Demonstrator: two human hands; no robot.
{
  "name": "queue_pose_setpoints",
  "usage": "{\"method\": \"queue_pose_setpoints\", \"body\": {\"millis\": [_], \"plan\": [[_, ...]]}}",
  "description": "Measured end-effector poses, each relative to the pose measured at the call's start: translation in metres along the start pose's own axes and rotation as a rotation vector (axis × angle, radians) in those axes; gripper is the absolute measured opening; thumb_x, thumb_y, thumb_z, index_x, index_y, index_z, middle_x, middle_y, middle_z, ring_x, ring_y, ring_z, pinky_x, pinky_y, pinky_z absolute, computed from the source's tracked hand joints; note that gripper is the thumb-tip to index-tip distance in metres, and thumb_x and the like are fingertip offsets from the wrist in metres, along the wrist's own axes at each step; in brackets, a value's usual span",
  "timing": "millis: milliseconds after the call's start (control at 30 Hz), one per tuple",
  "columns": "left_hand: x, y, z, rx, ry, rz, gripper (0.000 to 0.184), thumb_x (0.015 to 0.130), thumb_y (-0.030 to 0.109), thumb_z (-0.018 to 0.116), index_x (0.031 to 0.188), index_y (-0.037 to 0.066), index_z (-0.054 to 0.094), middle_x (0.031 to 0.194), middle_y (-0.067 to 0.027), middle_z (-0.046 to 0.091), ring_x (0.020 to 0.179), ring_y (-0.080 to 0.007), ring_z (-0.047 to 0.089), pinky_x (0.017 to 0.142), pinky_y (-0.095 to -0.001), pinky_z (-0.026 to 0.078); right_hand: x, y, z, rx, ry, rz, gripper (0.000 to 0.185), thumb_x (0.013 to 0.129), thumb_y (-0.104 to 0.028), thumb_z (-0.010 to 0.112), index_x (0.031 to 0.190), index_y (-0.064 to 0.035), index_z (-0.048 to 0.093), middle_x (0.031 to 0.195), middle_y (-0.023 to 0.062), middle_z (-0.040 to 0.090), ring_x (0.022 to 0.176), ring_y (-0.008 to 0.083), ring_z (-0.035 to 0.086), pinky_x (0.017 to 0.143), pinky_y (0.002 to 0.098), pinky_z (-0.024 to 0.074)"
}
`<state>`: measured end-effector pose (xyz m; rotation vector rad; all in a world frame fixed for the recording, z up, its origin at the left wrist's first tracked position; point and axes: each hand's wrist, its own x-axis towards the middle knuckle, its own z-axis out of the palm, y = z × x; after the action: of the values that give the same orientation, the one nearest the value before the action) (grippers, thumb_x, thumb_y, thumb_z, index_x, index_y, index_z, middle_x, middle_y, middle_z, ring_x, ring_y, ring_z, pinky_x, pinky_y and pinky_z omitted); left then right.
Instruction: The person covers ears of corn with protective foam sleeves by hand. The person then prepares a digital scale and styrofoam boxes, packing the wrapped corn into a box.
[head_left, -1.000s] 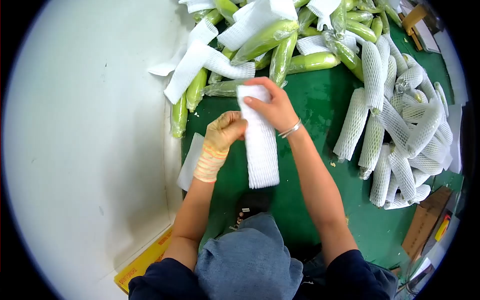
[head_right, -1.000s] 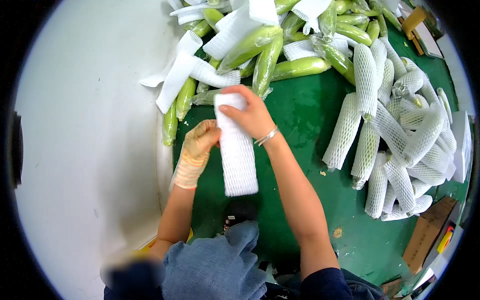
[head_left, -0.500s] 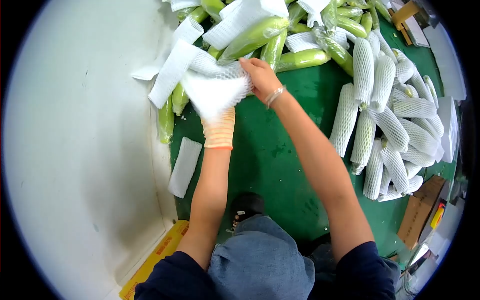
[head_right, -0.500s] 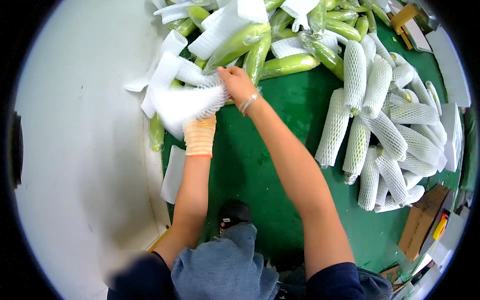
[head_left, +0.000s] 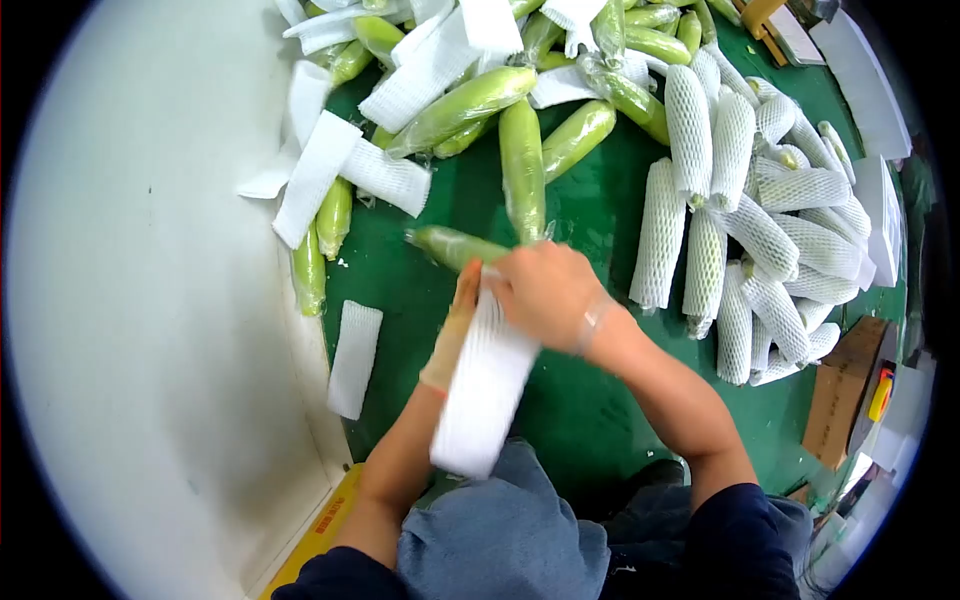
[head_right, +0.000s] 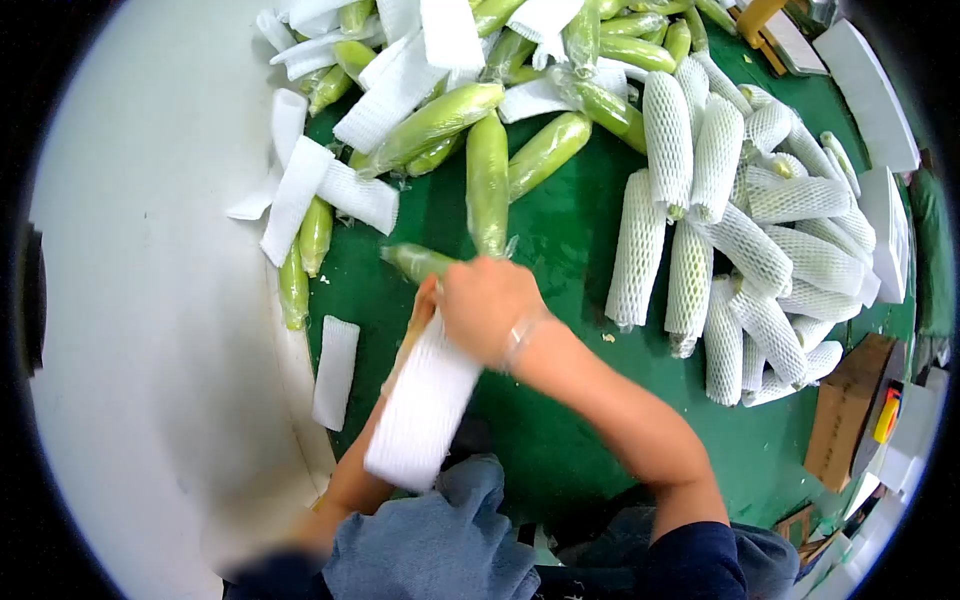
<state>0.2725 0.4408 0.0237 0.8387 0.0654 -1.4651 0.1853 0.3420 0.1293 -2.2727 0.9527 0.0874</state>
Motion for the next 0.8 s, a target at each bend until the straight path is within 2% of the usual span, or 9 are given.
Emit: {"method": "queue_pose_setpoints", "body": {"millis": [67,167,267,333,433,500,667,700,800], "plan": [[-0.042,0.009,0.031,-0.300,0.140,-0.169,0.023,0.095,0.022,0.047,0.112,0.009,0.054,0.098,-0.0071,0.059,0.089,-0.0147,0.057,0.074,-0.0281,0.047,-0.030,-0.010,-0.018,0.058,-0.008,-0.031,0.027,0.083,-0.023,0.055,0.072,-0.0005,0.065,0.068,0.0212,0.062,0.064,0.0386,0.060,0.060,0.0451,0.0483],[-0.057,0.015,0.041,-0.125,0.041,-0.200,0.019,0.094,0.019,0.049,0.107,0.008,0.057,0.093,-0.0059,0.059,0.084,-0.0136,0.057,0.070,-0.0267,0.047,-0.037,-0.011,-0.030,0.364,0.010,-0.099,0.025,0.080,-0.021,0.058,0.070,-0.0001,0.065,0.068,0.0219,0.060,0.061,0.0364,0.060,0.057,0.0432,0.0483],[-0.054,0.023,0.036,0.652,-0.124,0.064,0.015,0.092,0.017,0.051,0.101,0.007,0.059,0.088,-0.0048,0.059,0.079,-0.0125,0.057,0.067,-0.0253,0.046,-0.017,0.005,-0.014,0.791,0.087,0.078,0.028,0.085,-0.019,0.058,0.069,0.0046,0.061,0.051,0.0020,0.049,0.051,0.0037,0.039,0.046,0.0256,0.0354],[-0.051,0.034,0.032,1.076,-0.092,0.298,0.013,0.091,0.015,0.053,0.098,0.006,0.061,0.085,-0.0040,0.059,0.076,-0.0118,0.057,0.064,-0.0244,0.046,-0.016,0.014,-0.009,0.918,0.166,0.154,0.027,0.085,-0.018,0.058,0.070,0.0046,0.062,0.056,0.0000,0.054,0.052,0.0042,0.044,0.047,0.0255,0.0369],[-0.031,0.043,0.050,0.498,0.301,0.036,0.011,0.084,0.010,0.062,0.077,0.002,0.061,0.068,0.0029,0.051,0.061,-0.0045,0.047,0.053,-0.0206,0.038,-0.019,0.025,0.015,1.081,0.170,0.235,0.028,0.085,-0.019,0.059,0.069,0.0033,0.063,0.060,0.0004,0.058,0.055,0.0051,0.050,0.049,0.0243,0.0388],[-0.023,0.038,0.061,0.475,0.317,0.196,0.015,0.082,0.011,0.065,0.072,0.003,0.058,0.067,0.0050,0.049,0.059,-0.0043,0.044,0.052,-0.0209,0.036,-0.009,0.038,0.048,1.042,0.264,0.376,0.031,0.083,-0.019,0.059,0.062,0.0039,0.058,0.053,0.0039,0.054,0.050,0.0078,0.047,0.047,0.0280,0.0386],[0.032,0.006,0.011,0.451,0.441,0.362,0.017,0.080,0.010,0.066,0.067,0.005,0.055,0.065,0.0046,0.046,0.058,-0.0061,0.039,0.052,-0.0227,0.034,0.017,0.054,0.127,1.599,0.756,0.529,0.031,0.086,-0.021,0.059,0.065,0.0014,0.060,0.059,0.0014,0.056,0.052,0.0078,0.046,0.047,0.0270,0.0377],[0.042,-0.001,0.000,0.379,0.422,0.359,0.021,0.078,0.010,0.065,0.064,0.003,0.053,0.064,0.0045,0.044,0.058,-0.0073,0.038,0.053,-0.0238,0.034,0.025,0.075,0.152,1.769,0.666,0.571,0.030,0.085,-0.019,0.060,0.064,0.0020,0.060,0.059,0.0029,0.056,0.052,0.0084,0.047,0.047,0.0276,0.0374],[0.068,-0.018,-0.034,0.845,0.462,0.540,0.024,0.076,0.012,0.065,0.060,0.000,0.052,0.060,0.0025,0.047,0.056,-0.0097,0.038,0.053,-0.0264,0.036,0.030,0.074,0.177,1.606,0.742,0.677,0.027,0.082,-0.022,0.062,0.067,-0.0003,0.064,0.063,0.0082,0.061,0.052,0.0184,0.054,0.052,0.0340,0.0420]]}}
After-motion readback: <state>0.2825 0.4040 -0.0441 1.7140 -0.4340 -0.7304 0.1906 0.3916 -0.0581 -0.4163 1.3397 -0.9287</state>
